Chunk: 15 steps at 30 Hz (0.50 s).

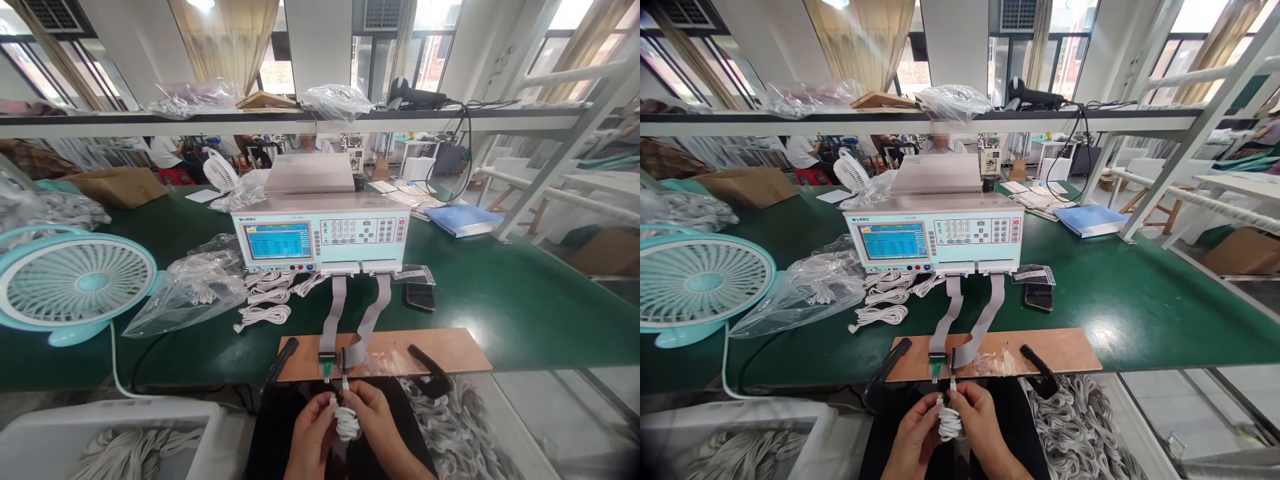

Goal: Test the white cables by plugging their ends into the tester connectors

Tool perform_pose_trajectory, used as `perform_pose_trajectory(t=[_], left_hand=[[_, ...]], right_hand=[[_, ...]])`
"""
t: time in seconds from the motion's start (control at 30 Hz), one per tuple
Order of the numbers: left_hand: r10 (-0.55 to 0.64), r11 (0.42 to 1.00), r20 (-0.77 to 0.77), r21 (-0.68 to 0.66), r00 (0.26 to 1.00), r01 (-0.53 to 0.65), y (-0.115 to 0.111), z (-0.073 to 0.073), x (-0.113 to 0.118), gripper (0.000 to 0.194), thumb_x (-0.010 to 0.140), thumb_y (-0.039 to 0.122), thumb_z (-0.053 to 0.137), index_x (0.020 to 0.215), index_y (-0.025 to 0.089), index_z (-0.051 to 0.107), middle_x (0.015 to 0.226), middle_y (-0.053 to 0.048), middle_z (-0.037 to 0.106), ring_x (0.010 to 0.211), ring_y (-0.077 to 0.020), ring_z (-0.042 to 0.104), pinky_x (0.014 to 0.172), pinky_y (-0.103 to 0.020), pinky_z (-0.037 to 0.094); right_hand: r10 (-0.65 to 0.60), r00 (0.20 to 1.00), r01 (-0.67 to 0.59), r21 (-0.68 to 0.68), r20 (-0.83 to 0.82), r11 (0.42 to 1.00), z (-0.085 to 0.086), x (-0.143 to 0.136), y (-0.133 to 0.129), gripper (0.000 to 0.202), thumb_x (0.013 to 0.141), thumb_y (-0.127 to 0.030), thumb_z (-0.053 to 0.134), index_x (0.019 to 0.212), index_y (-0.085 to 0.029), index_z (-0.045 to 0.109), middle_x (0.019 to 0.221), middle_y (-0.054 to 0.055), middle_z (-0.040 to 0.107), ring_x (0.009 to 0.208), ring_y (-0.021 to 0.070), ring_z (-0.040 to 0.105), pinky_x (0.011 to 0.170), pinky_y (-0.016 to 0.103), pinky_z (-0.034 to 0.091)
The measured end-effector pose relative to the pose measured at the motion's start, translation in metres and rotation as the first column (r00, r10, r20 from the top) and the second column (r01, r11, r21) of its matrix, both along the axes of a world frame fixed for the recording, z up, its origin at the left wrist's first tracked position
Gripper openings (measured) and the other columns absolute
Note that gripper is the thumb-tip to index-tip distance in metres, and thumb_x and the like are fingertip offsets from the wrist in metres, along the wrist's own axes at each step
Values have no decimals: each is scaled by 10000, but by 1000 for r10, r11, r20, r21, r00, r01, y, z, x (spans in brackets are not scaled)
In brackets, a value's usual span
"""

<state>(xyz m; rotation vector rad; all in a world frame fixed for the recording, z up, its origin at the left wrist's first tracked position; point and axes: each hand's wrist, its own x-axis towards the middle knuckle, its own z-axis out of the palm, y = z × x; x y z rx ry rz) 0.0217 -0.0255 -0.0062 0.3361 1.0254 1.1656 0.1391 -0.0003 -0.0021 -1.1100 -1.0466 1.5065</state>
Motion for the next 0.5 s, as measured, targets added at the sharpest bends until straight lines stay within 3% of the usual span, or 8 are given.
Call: perform_pose_trajectory(t=[0.07,0.17,0.27,0.37,0.5], left_hand=[[-82,994,-133,61,988,91,1,1,-4,209,708,322,655,795,135,627,641,0,592,534,-90,502,487,-190,388],[-178,945,-410,180,894,271,4,4,-12,262,760,371,578,681,124,614,554,25,510,492,-77,427,453,-179,345],[-194,891,-534,254,823,375,8,11,-18,314,808,387,491,650,135,593,554,31,461,498,-86,401,444,-183,330],[-103,879,-588,324,802,350,11,16,-19,290,824,336,469,661,143,612,664,1,503,612,-118,460,563,-207,397],[17,918,-584,330,811,218,10,12,-14,217,803,294,504,704,145,627,747,-28,543,730,-157,498,696,-245,419]], right_hand=[[7,1000,-7,-9,-19,1000,2,1,1,302,726,-412,652,666,-117,629,564,-3,537,532,126,456,514,216,365],[3,997,-10,-95,-72,995,7,-1,4,297,676,-402,698,647,-112,636,554,0,550,508,118,455,501,212,366],[-29,991,2,-199,-134,980,10,-5,5,320,650,-415,714,615,-107,634,505,0,542,449,103,427,450,204,344],[-62,976,15,-219,-208,976,11,-8,5,313,648,-409,719,615,-108,639,511,4,554,455,102,430,460,203,348],[-23,974,-22,-196,-227,980,13,-7,6,289,647,-391,727,664,-111,660,586,20,591,511,108,451,518,207,358]])
